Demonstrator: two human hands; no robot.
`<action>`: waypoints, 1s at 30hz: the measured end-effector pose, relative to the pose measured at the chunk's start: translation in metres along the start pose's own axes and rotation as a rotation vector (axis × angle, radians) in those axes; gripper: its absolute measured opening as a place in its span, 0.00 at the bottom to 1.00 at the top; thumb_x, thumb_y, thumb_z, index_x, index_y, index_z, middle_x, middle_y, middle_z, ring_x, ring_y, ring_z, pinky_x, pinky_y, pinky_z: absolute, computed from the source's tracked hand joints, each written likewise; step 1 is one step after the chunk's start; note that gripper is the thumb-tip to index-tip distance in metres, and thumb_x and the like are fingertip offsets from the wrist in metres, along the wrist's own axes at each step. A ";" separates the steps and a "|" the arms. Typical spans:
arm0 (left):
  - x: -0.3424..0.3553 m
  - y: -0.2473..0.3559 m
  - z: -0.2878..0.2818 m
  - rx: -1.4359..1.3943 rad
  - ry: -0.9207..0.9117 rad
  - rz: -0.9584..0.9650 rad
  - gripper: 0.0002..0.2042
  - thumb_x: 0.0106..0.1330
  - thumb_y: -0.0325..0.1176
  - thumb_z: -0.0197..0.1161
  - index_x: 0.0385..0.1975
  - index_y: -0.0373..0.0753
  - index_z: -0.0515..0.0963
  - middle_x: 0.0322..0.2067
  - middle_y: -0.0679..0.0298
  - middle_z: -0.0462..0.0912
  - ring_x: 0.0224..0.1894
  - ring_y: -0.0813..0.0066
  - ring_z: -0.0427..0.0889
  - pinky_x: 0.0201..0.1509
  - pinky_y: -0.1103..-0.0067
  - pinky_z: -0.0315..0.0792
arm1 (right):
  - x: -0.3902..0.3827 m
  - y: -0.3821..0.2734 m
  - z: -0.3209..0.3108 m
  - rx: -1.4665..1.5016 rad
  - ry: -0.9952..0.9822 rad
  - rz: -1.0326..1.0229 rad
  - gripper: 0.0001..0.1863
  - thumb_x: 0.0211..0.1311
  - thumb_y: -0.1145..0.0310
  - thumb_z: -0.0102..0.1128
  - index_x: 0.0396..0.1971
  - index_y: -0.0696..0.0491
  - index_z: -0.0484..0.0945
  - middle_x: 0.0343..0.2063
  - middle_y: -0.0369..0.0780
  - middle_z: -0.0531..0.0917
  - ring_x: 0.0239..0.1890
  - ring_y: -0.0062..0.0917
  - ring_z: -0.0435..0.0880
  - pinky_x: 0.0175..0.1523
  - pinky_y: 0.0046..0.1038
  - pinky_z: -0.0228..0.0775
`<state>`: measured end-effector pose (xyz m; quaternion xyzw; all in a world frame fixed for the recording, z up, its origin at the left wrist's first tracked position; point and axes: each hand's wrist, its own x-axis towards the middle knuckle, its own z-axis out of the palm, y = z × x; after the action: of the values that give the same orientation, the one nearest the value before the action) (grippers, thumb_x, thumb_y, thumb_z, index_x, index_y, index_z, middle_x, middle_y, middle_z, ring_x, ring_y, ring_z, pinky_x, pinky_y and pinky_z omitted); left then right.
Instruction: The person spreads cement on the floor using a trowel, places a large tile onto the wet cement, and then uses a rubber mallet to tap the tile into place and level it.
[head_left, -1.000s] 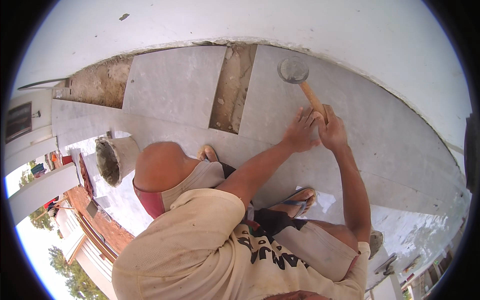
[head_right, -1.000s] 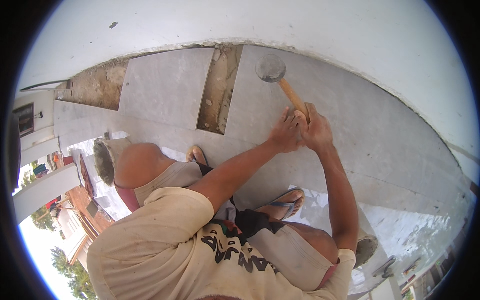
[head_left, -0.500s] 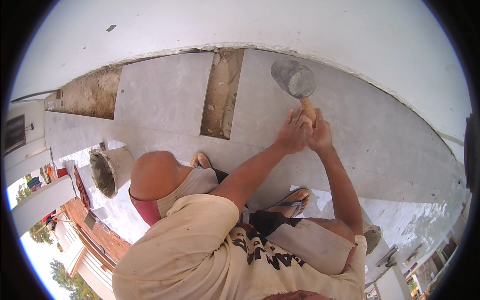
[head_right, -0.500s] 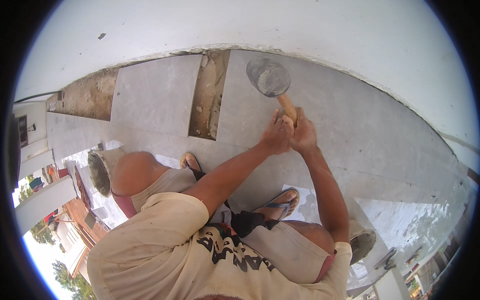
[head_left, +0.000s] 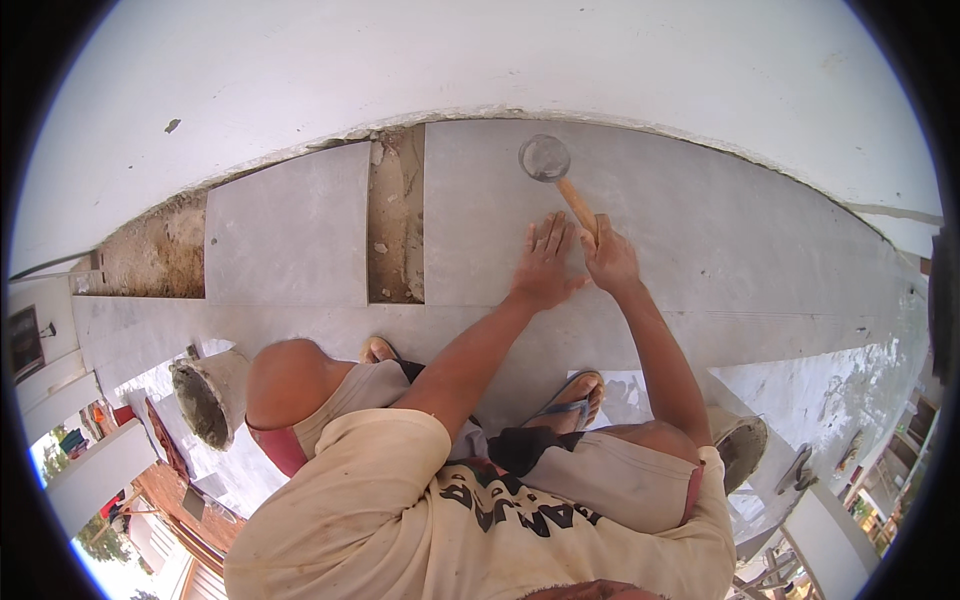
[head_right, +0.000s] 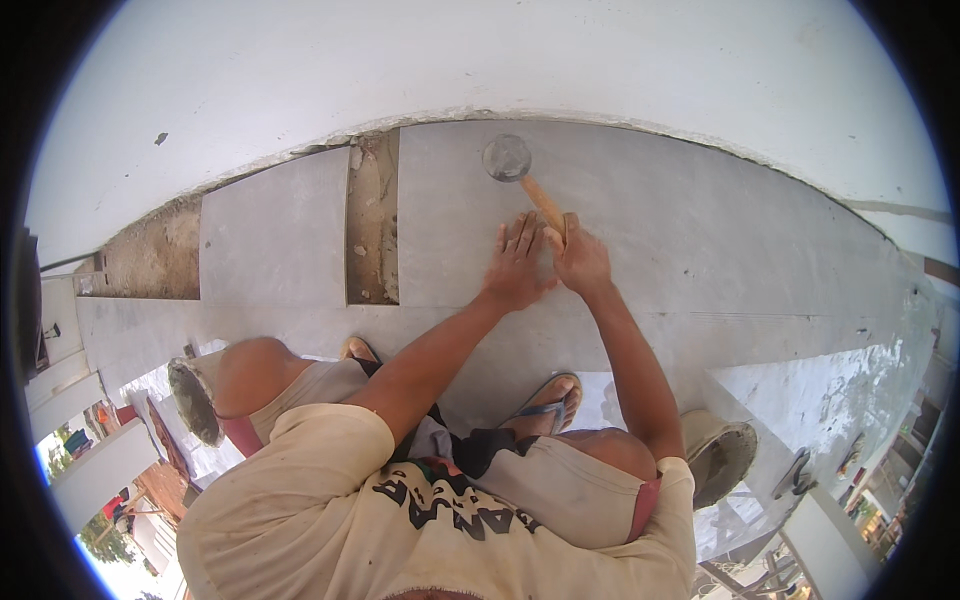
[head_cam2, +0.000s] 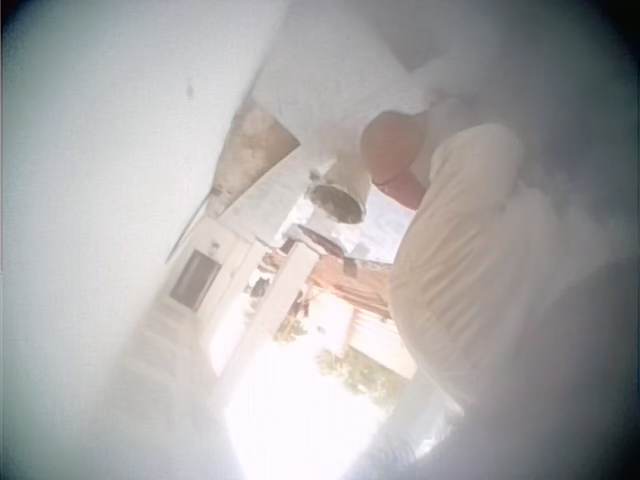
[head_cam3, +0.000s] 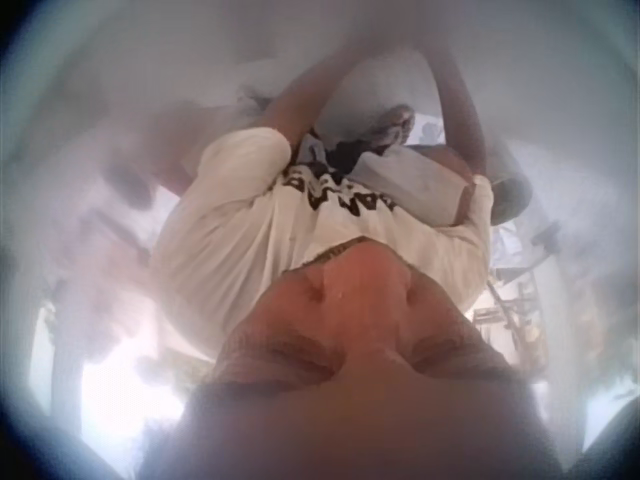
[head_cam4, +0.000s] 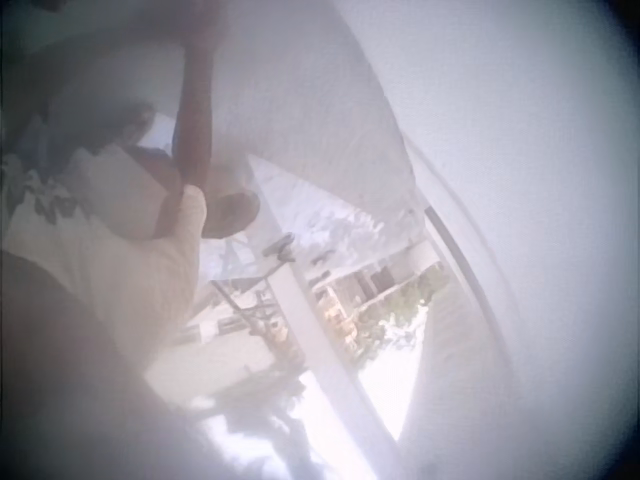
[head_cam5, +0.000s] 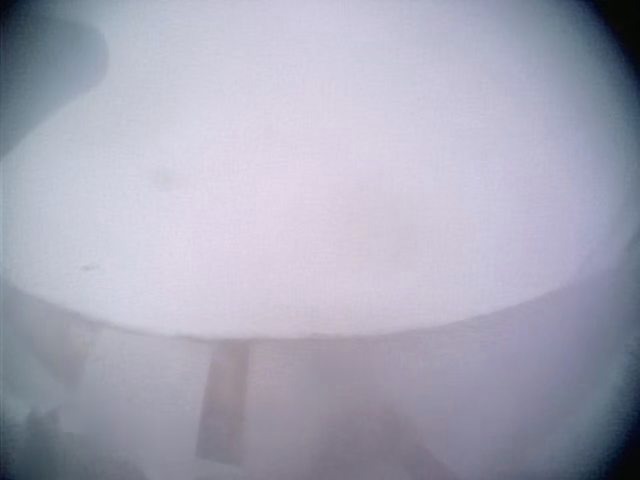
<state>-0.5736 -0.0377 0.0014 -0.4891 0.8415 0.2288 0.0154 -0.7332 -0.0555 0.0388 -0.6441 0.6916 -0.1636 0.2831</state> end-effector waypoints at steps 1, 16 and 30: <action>0.001 0.002 0.000 -0.040 -0.004 -0.003 0.47 0.67 0.63 0.54 0.76 0.34 0.46 0.78 0.54 0.41 0.80 0.60 0.36 0.81 0.58 0.30 | 0.003 0.009 0.001 -0.112 -0.079 0.094 0.20 0.71 0.58 0.56 0.53 0.56 0.71 0.29 0.53 0.83 0.33 0.53 0.83 0.37 0.45 0.75; 0.005 0.003 0.013 0.091 0.052 0.000 0.49 0.67 0.66 0.52 0.76 0.35 0.42 0.78 0.52 0.38 0.80 0.58 0.33 0.81 0.56 0.29 | -0.022 -0.010 -0.055 0.357 0.158 0.192 0.16 0.72 0.59 0.56 0.46 0.57 0.72 0.24 0.50 0.81 0.30 0.48 0.83 0.35 0.44 0.72; 0.007 0.003 0.013 0.121 0.053 -0.016 0.50 0.66 0.64 0.55 0.76 0.33 0.43 0.77 0.50 0.39 0.80 0.57 0.34 0.80 0.57 0.29 | -0.038 0.056 -0.054 0.320 0.362 0.333 0.19 0.72 0.57 0.53 0.48 0.59 0.72 0.23 0.51 0.79 0.26 0.47 0.81 0.35 0.44 0.71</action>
<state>-0.5827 -0.0374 -0.0108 -0.5000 0.8499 0.1643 0.0248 -0.8095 -0.0193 0.0552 -0.4295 0.7923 -0.3339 0.2761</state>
